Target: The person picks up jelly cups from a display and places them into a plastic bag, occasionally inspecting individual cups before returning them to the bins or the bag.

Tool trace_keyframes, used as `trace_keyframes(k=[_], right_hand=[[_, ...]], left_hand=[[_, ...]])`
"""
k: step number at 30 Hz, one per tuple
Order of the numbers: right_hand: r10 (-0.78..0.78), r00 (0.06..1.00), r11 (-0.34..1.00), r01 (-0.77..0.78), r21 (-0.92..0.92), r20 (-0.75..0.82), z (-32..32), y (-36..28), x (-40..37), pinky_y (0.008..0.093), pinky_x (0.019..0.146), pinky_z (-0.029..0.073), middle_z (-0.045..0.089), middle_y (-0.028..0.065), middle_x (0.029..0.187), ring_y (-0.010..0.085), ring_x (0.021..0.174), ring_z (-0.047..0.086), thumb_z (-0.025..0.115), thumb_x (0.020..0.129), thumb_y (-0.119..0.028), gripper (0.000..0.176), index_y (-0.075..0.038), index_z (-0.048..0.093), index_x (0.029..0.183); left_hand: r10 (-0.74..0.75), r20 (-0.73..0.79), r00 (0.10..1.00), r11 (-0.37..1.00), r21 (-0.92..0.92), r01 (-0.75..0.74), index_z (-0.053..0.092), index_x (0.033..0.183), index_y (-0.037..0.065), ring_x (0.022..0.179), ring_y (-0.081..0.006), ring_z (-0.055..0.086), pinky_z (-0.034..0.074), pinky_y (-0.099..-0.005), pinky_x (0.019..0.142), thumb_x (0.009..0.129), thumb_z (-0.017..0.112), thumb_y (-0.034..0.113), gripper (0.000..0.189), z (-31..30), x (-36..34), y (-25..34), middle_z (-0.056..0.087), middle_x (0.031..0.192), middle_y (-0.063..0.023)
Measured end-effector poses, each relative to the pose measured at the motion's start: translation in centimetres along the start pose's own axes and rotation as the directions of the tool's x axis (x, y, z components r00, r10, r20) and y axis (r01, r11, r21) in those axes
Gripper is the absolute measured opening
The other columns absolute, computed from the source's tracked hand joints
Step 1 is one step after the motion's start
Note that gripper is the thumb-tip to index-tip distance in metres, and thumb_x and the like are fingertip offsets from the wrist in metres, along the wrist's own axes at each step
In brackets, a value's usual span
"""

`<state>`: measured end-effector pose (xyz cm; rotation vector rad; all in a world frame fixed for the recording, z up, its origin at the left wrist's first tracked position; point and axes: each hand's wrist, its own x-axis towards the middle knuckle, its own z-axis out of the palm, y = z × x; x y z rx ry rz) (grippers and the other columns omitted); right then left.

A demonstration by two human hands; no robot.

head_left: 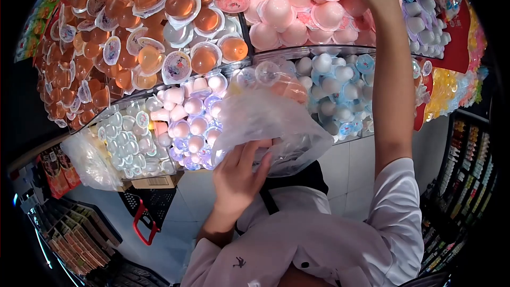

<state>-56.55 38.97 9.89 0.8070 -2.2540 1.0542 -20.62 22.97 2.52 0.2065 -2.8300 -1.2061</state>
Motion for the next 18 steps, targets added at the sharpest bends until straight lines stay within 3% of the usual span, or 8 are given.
trace_keyframes(k=[3,7,10,13,18], right_hand=[[0.069,0.997,0.983,-0.075,-0.167,-0.038,-0.2,-0.7,-0.4,0.0357,0.077,0.048,0.059,0.0102,0.089,0.0226,0.086,0.060,0.077,0.081,-0.018,0.020,-0.002,0.067,0.090],[0.015,0.998,0.991,-0.022,-0.132,-0.059,-0.1,0.4,-0.5,0.0355,0.077,0.047,0.056,0.0101,0.091,0.0231,0.087,0.059,0.078,0.083,-0.021,0.020,-0.004,0.069,0.088],[-0.002,0.999,0.988,-0.005,-0.152,-0.048,-0.2,0.1,-0.4,0.0356,0.077,0.048,0.057,0.0106,0.092,0.0238,0.087,0.060,0.079,0.083,-0.022,0.021,-0.003,0.070,0.089],[0.024,0.998,0.987,-0.032,-0.155,-0.050,-0.4,-0.2,-0.4,0.0353,0.078,0.049,0.059,0.0111,0.093,0.0248,0.088,0.061,0.079,0.085,-0.022,0.022,-0.003,0.070,0.091],[0.065,0.994,0.994,-0.072,-0.081,-0.083,-0.8,-0.9,-0.4,0.0359,0.080,0.050,0.062,0.0124,0.096,0.0273,0.089,0.064,0.078,0.089,-0.021,0.024,-0.001,0.068,0.096]], left_hand=[[0.030,0.021,0.999,0.996,0.088,-0.032,0.073,0.116,0.014,0.091,-0.0340,0.070,0.057,-0.0424,0.078,0.088,0.078,0.013,0.029,0.6,0.2,-1.1,0.072,0.108,-0.0094],[0.104,0.072,0.992,0.973,0.202,-0.117,0.073,0.121,0.009,0.099,-0.0380,0.070,0.057,-0.0437,0.086,0.084,0.079,0.006,0.037,1.0,0.9,-1.9,0.073,0.112,-0.0134],[0.114,0.071,0.991,0.969,0.212,-0.127,0.076,0.115,0.010,0.099,-0.0379,0.070,0.057,-0.0456,0.086,0.083,0.076,0.004,0.033,1.1,1.6,-1.6,0.073,0.113,-0.0138],[0.258,0.071,0.963,0.952,0.150,-0.266,0.077,0.110,0.011,0.100,-0.0375,0.070,0.057,-0.0453,0.085,0.081,0.074,0.003,0.031,1.4,2.5,-2.9,0.073,0.112,-0.0137],[0.202,0.106,0.974,0.976,0.060,-0.209,0.076,0.108,0.011,0.102,-0.0369,0.070,0.057,-0.0453,0.085,0.080,0.074,0.003,0.030,1.8,3.1,-2.7,0.073,0.111,-0.0126]])
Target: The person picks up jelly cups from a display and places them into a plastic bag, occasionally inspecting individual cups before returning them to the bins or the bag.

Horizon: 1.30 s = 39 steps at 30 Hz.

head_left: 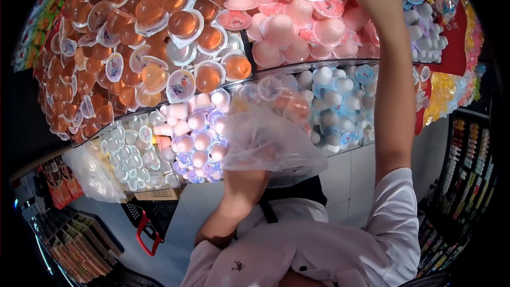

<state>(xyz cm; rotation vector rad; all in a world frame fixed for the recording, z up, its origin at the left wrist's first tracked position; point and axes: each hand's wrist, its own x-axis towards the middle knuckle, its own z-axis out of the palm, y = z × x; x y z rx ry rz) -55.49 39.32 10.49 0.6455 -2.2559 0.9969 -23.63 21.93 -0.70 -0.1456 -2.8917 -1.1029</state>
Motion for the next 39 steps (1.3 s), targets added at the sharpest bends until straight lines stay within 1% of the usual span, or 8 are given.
trace_keyframes(k=[16,20,22,25,27,32,38,39], right_hand=[[-0.228,0.960,0.968,0.206,0.142,0.164,-5.6,-6.5,-8.3,0.0355,0.084,0.055,0.072,0.0138,0.108,0.0283,0.095,0.069,0.076,0.090,-0.011,0.019,0.000,0.072,0.105],[-0.570,0.553,0.677,-0.103,0.729,0.608,-8.6,-10.4,-13.8,0.0370,0.083,0.057,0.070,0.0133,0.112,0.0287,0.098,0.069,0.073,0.093,-0.013,0.021,-0.001,0.071,0.111],[-0.658,0.268,0.598,-0.383,0.704,0.704,-8.1,-11.3,-17.6,0.0395,0.086,0.057,0.067,0.0141,0.121,0.0323,0.105,0.068,0.070,0.096,-0.016,0.029,-0.002,0.067,0.122],[-0.492,0.129,0.747,-0.446,0.493,0.861,-7.2,-11.2,-20.8,0.0450,0.093,0.054,0.064,0.0163,0.128,0.0380,0.112,0.065,0.067,0.099,-0.018,0.034,-0.003,0.063,0.130],[-0.257,0.400,0.841,-0.357,0.408,0.880,-6.0,-11.6,-21.4,0.0489,0.098,0.051,0.063,0.0183,0.129,0.0412,0.116,0.062,0.066,0.099,-0.017,0.034,-0.003,0.063,0.130],[-0.043,0.639,0.917,-0.280,0.284,0.768,-3.4,-10.8,-22.7,0.0525,0.104,0.046,0.059,0.0202,0.138,0.0445,0.125,0.056,0.065,0.100,-0.020,0.037,-0.005,0.063,0.134],[0.025,0.331,0.817,-0.550,0.172,0.943,-5.0,-10.3,-24.1,0.0483,0.100,0.050,0.068,0.0181,0.124,0.0429,0.114,0.064,0.071,0.098,-0.022,0.035,-0.006,0.068,0.129],[0.009,0.404,0.776,-0.580,0.248,0.915,-5.3,-10.3,-23.7,0.0479,0.099,0.051,0.069,0.0177,0.125,0.0416,0.113,0.065,0.071,0.098,-0.022,0.037,-0.006,0.067,0.131]], left_hand=[[0.038,0.048,0.998,0.999,-0.009,-0.038,0.073,0.111,0.009,0.100,-0.0409,0.068,0.052,-0.0489,0.091,0.091,0.062,0.008,0.022,0.6,0.2,-0.3,0.074,0.107,-0.0138],[0.082,0.068,0.994,0.997,-0.015,-0.081,0.074,0.109,0.009,0.100,-0.0404,0.068,0.053,-0.0498,0.088,0.089,0.063,0.007,0.023,0.4,0.2,-0.4,0.074,0.108,-0.0149],[0.085,0.113,0.990,0.995,0.039,-0.090,0.074,0.108,0.010,0.100,-0.0401,0.068,0.053,-0.0502,0.086,0.088,0.063,0.007,0.023,0.5,-0.2,-0.8,0.074,0.108,-0.0156],[0.044,0.144,0.989,0.997,0.055,-0.052,0.074,0.108,0.010,0.100,-0.0397,0.068,0.052,-0.0502,0.084,0.085,0.066,0.007,0.024,0.6,-0.3,-0.6,0.073,0.106,-0.0161],[0.042,0.157,0.987,0.999,0.015,-0.045,0.073,0.111,0.010,0.102,-0.0406,0.067,0.054,-0.0496,0.087,0.083,0.068,0.009,0.028,0.4,-0.3,-0.8,0.072,0.108,-0.0152],[-0.177,0.154,0.972,0.983,-0.024,0.182,0.073,0.116,0.010,0.100,-0.0427,0.066,0.053,-0.0512,0.085,0.083,0.074,0.007,0.033,-0.3,-0.8,0.5,0.072,0.109,-0.0176],[-0.186,0.059,0.981,0.967,-0.169,0.193,0.073,0.121,0.009,0.091,-0.0328,0.071,0.057,-0.0407,0.074,0.084,0.084,0.012,0.039,-3.7,-0.7,2.3,0.074,0.114,-0.0141],[-0.171,0.016,0.985,0.956,-0.240,0.170,0.072,0.121,0.007,0.080,-0.0250,0.063,0.051,-0.0351,0.067,0.082,0.085,0.010,0.041,-3.9,-0.7,2.6,0.073,0.107,-0.0117]])
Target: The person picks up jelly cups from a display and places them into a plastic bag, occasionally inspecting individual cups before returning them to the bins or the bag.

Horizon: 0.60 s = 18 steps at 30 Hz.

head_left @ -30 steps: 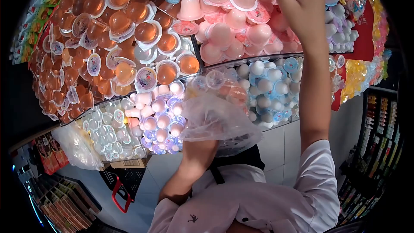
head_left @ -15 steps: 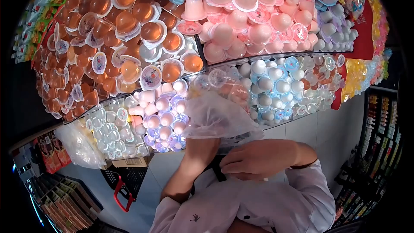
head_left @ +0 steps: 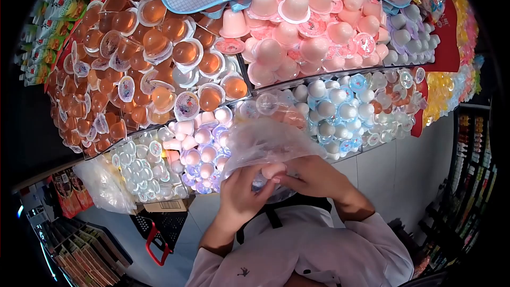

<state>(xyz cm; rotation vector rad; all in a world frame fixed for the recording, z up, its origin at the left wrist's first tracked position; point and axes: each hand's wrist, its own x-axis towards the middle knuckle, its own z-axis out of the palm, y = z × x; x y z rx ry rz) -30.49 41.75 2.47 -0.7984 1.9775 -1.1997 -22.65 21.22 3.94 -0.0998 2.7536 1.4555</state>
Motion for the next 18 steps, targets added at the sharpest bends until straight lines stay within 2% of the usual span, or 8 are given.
trace_keyframes(k=[2,5,6,9,12,15,16,18], right_hand=[[-0.115,0.987,0.983,0.129,0.127,-0.116,-1.0,-0.8,0.0,0.0472,0.098,0.053,0.069,0.0169,0.127,0.0391,0.112,0.067,0.071,0.098,-0.021,0.040,-0.006,0.065,0.135],[-0.188,0.965,0.950,0.226,0.215,-0.182,-2.3,-1.6,-0.1,0.0433,0.098,0.054,0.069,0.0156,0.131,0.0352,0.117,0.068,0.075,0.096,-0.016,0.040,-0.006,0.067,0.133],[-0.186,0.963,0.939,0.233,0.252,-0.197,-2.7,-1.6,-0.1,0.0421,0.098,0.054,0.069,0.0149,0.131,0.0332,0.117,0.068,0.078,0.093,-0.015,0.041,-0.006,0.069,0.132],[-0.165,0.950,0.902,0.254,0.350,-0.264,-3.5,-1.6,-0.4,0.0394,0.099,0.055,0.070,0.0137,0.133,0.0288,0.119,0.069,0.084,0.089,-0.012,0.042,-0.004,0.072,0.129],[-0.171,0.909,0.875,0.317,0.366,-0.380,-4.3,-1.5,-0.2,0.0374,0.098,0.056,0.068,0.0147,0.134,0.0269,0.120,0.068,0.084,0.088,-0.009,0.042,-0.003,0.072,0.128],[-0.242,0.775,0.869,0.440,0.224,-0.583,-4.8,-2.1,0.4,0.0354,0.096,0.057,0.068,0.0154,0.131,0.0258,0.118,0.069,0.083,0.087,-0.005,0.041,-0.002,0.073,0.127],[-0.231,0.781,0.877,0.426,0.223,-0.581,-5.5,-2.6,0.0,0.0377,0.096,0.057,0.065,0.0161,0.128,0.0289,0.116,0.067,0.079,0.090,-0.002,0.042,-0.003,0.070,0.131],[-0.257,0.751,0.932,0.360,0.051,-0.608,-7.0,-3.4,0.0,0.0381,0.093,0.058,0.065,0.0167,0.128,0.0300,0.113,0.069,0.078,0.091,-0.002,0.041,-0.001,0.069,0.131]], left_hand=[[0.045,-0.080,0.996,0.988,-0.144,-0.056,0.071,0.122,0.003,0.057,-0.0095,0.048,0.039,-0.0237,0.053,0.079,0.088,0.006,0.046,-0.1,0.0,0.6,0.072,0.095,-0.0070],[0.056,-0.067,0.996,0.965,-0.253,-0.071,0.070,0.120,-0.002,0.056,-0.0021,0.043,0.033,-0.0206,0.050,0.075,0.089,-0.003,0.048,0.0,-0.3,0.1,0.072,0.096,-0.0048],[0.089,-0.127,0.988,0.941,-0.316,-0.125,0.070,0.124,0.003,0.058,-0.0070,0.055,0.041,-0.0215,0.049,0.076,0.091,0.000,0.052,0.2,-0.3,-0.1,0.077,0.104,-0.0111],[0.165,-0.171,0.971,0.919,-0.330,-0.214,0.072,0.121,0.000,0.059,-0.0085,0.056,0.042,-0.0220,0.050,0.076,0.090,-0.001,0.049,0.8,1.2,0.5,0.076,0.106,-0.0124],[0.306,-0.198,0.931,0.939,-0.097,-0.329,0.073,0.118,-0.003,0.062,-0.0093,0.057,0.043,-0.0234,0.050,0.076,0.091,-0.001,0.046,0.3,3.6,2.6,0.074,0.108,-0.0121],[0.303,-0.194,0.933,0.948,-0.036,-0.316,0.073,0.117,-0.004,0.065,-0.0097,0.058,0.044,-0.0243,0.050,0.075,0.090,-0.002,0.045,0.0,5.1,4.4,0.072,0.110,-0.0119],[0.312,-0.193,0.930,0.948,-0.010,-0.320,0.072,0.119,-0.003,0.065,-0.0079,0.056,0.042,-0.0232,0.051,0.077,0.089,-0.003,0.045,-0.2,5.8,5.0,0.072,0.110,-0.0119],[0.291,-0.240,0.926,0.951,-0.030,-0.307,0.071,0.120,-0.003,0.065,-0.0066,0.055,0.041,-0.0221,0.051,0.079,0.088,-0.004,0.044,0.2,7.1,6.3,0.072,0.112,-0.0125]])
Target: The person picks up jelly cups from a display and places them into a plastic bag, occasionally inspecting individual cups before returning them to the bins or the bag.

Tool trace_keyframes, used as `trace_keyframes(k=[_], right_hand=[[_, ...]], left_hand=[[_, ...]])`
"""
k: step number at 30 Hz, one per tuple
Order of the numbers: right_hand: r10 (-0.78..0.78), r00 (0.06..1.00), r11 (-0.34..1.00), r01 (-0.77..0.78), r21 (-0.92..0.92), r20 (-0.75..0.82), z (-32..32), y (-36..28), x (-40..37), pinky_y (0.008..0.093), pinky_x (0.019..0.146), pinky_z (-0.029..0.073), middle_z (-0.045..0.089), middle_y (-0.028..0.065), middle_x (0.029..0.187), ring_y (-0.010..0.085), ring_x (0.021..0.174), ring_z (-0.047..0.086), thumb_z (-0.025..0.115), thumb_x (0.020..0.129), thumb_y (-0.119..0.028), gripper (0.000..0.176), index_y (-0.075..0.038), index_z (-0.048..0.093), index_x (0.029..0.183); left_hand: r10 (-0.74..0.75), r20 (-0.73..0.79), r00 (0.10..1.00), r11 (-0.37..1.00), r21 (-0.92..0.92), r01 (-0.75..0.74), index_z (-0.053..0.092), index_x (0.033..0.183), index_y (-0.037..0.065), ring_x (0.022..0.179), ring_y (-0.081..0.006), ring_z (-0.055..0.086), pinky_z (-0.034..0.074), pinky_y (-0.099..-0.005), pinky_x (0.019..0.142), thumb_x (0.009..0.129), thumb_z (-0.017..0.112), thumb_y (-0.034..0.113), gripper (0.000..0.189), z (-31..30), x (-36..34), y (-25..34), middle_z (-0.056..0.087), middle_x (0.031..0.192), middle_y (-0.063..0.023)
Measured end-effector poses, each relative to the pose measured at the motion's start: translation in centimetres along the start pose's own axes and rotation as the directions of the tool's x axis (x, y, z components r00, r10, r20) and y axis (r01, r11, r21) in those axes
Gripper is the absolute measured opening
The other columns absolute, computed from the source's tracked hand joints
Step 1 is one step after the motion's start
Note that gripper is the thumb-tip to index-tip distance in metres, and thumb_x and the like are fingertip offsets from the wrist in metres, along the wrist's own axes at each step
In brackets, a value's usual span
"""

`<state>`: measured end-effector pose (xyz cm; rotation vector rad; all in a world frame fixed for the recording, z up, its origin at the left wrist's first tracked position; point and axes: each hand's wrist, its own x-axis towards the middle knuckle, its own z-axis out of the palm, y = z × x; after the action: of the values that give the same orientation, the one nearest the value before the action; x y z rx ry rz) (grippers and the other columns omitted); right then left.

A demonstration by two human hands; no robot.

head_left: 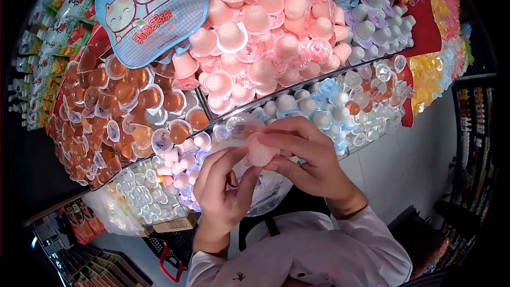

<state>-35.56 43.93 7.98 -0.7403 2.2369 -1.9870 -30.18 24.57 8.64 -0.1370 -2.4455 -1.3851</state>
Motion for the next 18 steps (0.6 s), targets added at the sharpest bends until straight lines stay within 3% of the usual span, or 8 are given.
trace_keyframes(k=[1,2,5,9,13,16,18], right_hand=[[-0.018,1.000,0.995,0.017,-0.094,-0.012,-0.4,-0.5,0.5,0.0382,0.091,0.059,0.065,0.0171,0.128,0.0306,0.112,0.069,0.077,0.092,-0.002,0.041,-0.001,0.069,0.131],[0.042,0.998,0.997,-0.044,-0.059,-0.041,-0.6,-1.2,1.0,0.0386,0.088,0.060,0.065,0.0187,0.129,0.0333,0.110,0.070,0.076,0.093,-0.003,0.039,0.001,0.068,0.131],[-0.054,0.990,0.983,0.030,-0.179,-0.129,-1.2,-0.8,2.2,0.0393,0.091,0.059,0.066,0.0199,0.132,0.0354,0.112,0.070,0.075,0.093,-0.004,0.039,0.002,0.067,0.130],[-0.074,0.992,0.985,0.057,-0.161,-0.101,-3.0,-1.1,4.0,0.0421,0.098,0.057,0.066,0.0197,0.134,0.0390,0.121,0.067,0.074,0.093,-0.004,0.045,0.000,0.061,0.137],[-0.163,0.974,0.980,0.141,-0.139,-0.156,-3.6,-0.7,6.0,0.0451,0.098,0.055,0.068,0.0171,0.130,0.0398,0.119,0.067,0.074,0.092,-0.005,0.041,-0.003,0.062,0.131],[-0.290,0.945,0.908,0.221,-0.356,-0.154,-4.6,-0.6,8.2,0.0406,0.095,0.054,0.070,0.0130,0.126,0.0313,0.109,0.067,0.078,0.091,-0.010,0.042,-0.005,0.067,0.131],[-0.313,0.936,0.875,0.217,-0.434,-0.163,-5.0,-0.8,9.9,0.0439,0.095,0.051,0.071,0.0133,0.121,0.0339,0.106,0.064,0.076,0.091,-0.015,0.039,-0.005,0.065,0.128]], left_hand=[[-0.010,-0.024,1.000,1.000,-0.008,0.010,0.071,0.121,-0.002,0.065,-0.0060,0.054,0.040,-0.0216,0.051,0.080,0.087,-0.005,0.044,0.4,0.8,0.3,0.072,0.113,-0.0129],[0.014,-0.033,0.999,1.000,-0.005,-0.015,0.071,0.120,-0.001,0.064,-0.0038,0.050,0.037,-0.0201,0.051,0.082,0.086,-0.005,0.042,0.7,1.7,0.6,0.073,0.116,-0.0135],[0.047,-0.086,0.995,0.997,-0.050,-0.052,0.071,0.118,-0.001,0.064,-0.0023,0.049,0.036,-0.0194,0.052,0.082,0.085,-0.006,0.039,1.9,3.9,1.1,0.073,0.119,-0.0139],[0.042,-0.126,0.991,0.997,-0.064,-0.051,0.072,0.116,0.000,0.064,-0.0004,0.049,0.036,-0.0181,0.053,0.085,0.083,-0.005,0.034,2.7,6.2,2.0,0.075,0.116,-0.0118],[0.036,-0.146,0.989,0.999,-0.012,-0.038,0.074,0.113,0.000,0.068,-0.0026,0.056,0.041,-0.0188,0.055,0.088,0.081,-0.004,0.027,3.0,8.1,2.8,0.076,0.118,-0.0131],[-0.017,-0.115,0.993,0.998,-0.058,0.010,0.073,0.123,-0.001,0.079,-0.0077,0.066,0.048,-0.0204,0.061,0.092,0.075,-0.004,0.032,3.0,9.4,3.4,0.074,0.127,-0.0171],[-0.029,-0.075,0.997,0.998,-0.055,0.025,0.070,0.133,-0.001,0.082,-0.0097,0.068,0.052,-0.0222,0.064,0.094,0.071,-0.004,0.039,2.8,10.4,3.6,0.072,0.132,-0.0195]])
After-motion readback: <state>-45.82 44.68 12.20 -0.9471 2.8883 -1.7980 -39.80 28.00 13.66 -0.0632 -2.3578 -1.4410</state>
